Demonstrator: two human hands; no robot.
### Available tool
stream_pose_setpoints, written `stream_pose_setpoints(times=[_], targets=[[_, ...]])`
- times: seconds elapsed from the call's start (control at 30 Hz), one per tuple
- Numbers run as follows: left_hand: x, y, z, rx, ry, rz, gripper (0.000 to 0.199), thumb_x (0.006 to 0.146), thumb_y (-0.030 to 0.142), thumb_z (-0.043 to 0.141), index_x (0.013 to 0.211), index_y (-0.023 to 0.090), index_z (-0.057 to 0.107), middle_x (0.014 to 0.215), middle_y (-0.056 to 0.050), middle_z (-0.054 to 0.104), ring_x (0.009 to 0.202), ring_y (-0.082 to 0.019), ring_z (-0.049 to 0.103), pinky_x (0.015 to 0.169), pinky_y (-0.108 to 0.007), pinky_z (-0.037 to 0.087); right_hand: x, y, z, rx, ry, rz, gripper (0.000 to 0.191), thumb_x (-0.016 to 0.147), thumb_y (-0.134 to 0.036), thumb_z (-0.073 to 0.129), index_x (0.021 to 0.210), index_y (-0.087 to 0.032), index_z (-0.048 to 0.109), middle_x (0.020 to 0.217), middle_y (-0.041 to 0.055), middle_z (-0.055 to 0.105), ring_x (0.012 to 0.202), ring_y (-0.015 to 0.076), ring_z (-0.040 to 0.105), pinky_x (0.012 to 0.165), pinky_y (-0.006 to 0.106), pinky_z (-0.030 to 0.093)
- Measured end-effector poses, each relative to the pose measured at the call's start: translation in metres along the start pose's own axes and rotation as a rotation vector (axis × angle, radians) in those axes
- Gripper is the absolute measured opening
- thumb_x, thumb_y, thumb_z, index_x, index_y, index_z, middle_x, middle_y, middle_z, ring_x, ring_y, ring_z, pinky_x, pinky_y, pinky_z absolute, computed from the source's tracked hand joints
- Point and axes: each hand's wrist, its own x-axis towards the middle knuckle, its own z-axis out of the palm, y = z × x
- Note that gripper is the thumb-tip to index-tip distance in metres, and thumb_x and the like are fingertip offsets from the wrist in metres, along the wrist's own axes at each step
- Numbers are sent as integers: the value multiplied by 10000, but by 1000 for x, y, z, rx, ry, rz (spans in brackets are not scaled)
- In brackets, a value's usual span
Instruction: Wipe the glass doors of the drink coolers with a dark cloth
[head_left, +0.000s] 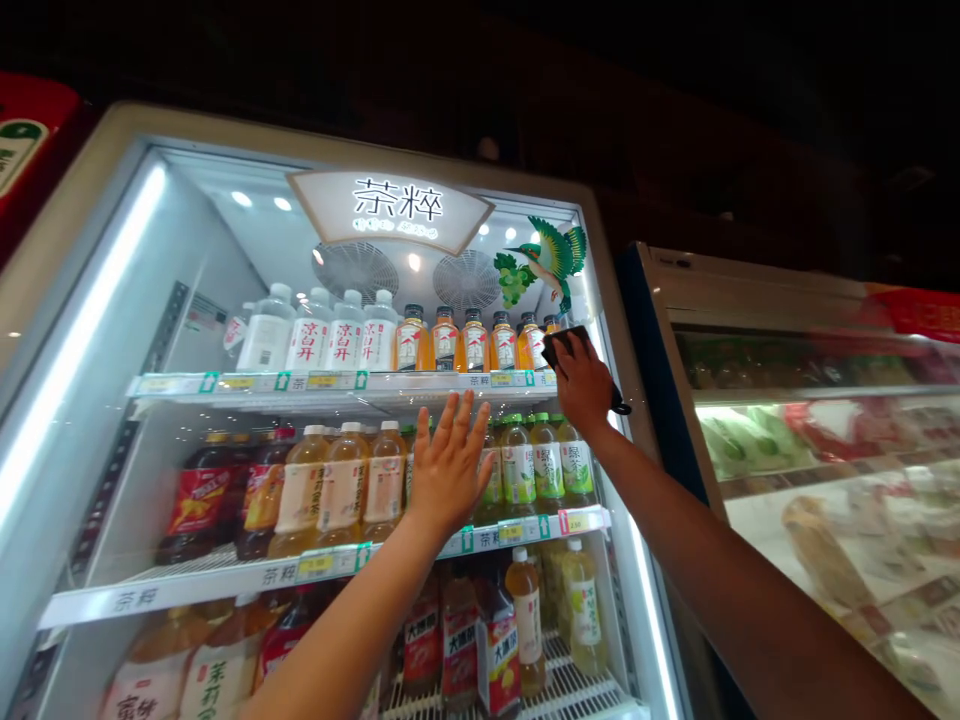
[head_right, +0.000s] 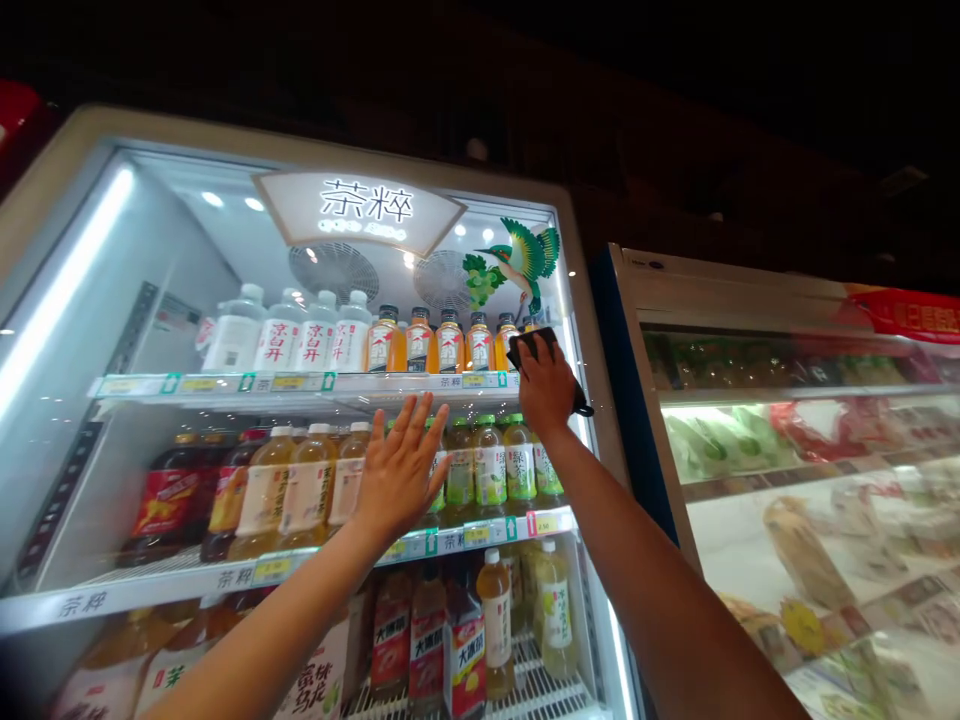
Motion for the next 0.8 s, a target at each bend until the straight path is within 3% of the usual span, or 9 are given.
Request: stream_pose_setpoints(times=[0.1,0.23,0.3,0.37,0.5,0.57,0.63,0.73,0.8], targets=[[-8,-6,-1,-11,-32,-29,694,1001,458,479,1614,224,254,1690,-105,222,1587,-264,109,1280,-566,-26,-13,-24,-6,18,-49,-145,492,990,-231,451,1465,-306,557,1567,26,498,1464,349,396,1092,508,464],[-16,-9,-6,-15,-61,-50,675,1006,454,467,1605,206,278,1694,-115,203,1588,-267,107,1280,-569,2,-46,-1,-28,119,-115,-329,429,990,-284,494,1399,-304,622,1538,14,536,1404,292,484,1106,471,462],[-19,-13,-9,-9,-58,-31,674,1005,453,469,1605,214,278,1694,-107,206,1588,-258,108,1282,-565,7,-48,13,-30,140,-79,-242,400,981,-314,513,1348,-273,665,1487,41,587,1317,289,563,1096,476,475],[-21,-18,-13,0,-48,-11,675,1002,456,474,1604,221,280,1693,-100,216,1588,-254,108,1282,-566,4,-36,12,-22,127,-28,-96,420,980,-317,492,1360,-244,658,1481,68,590,1321,313,557,1106,511,467],[-20,-32,-15,5,-31,-13,672,1000,459,480,1599,216,297,1687,-104,231,1587,-255,112,1283,-551,-27,-6,-35,1,67,-25,51,506,1002,-298,412,1492,-244,527,1600,66,450,1488,390,352,1143,653,381],[-20,-37,-15,0,-30,-16,667,999,455,484,1596,216,308,1686,-103,232,1587,-255,114,1284,-543,-45,-8,-57,3,70,-58,-25,508,1012,-308,415,1513,-283,497,1625,32,411,1522,378,296,1155,651,372],[-21,-41,-15,-8,-34,-9,664,997,451,487,1594,221,311,1689,-99,225,1588,-252,110,1284,-543,-53,-23,-62,-3,118,-101,-194,492,1012,-303,445,1500,-317,510,1621,-9,418,1539,326,278,1187,583,376],[-24,-48,-15,-16,-40,10,679,994,454,489,1601,232,283,1695,-94,211,1590,-248,88,1282,-558,-50,-49,-43,-17,226,-132,-395,456,998,-258,491,1439,-330,579,1572,-34,491,1526,255,326,1212,491,383],[-25,-54,-16,-15,-40,15,697,991,454,494,1608,238,254,1699,-95,198,1591,-248,71,1280,-571,-39,-55,-31,-19,263,-87,-354,432,989,-236,497,1395,-313,622,1523,-20,551,1500,244,380,1199,475,410]])
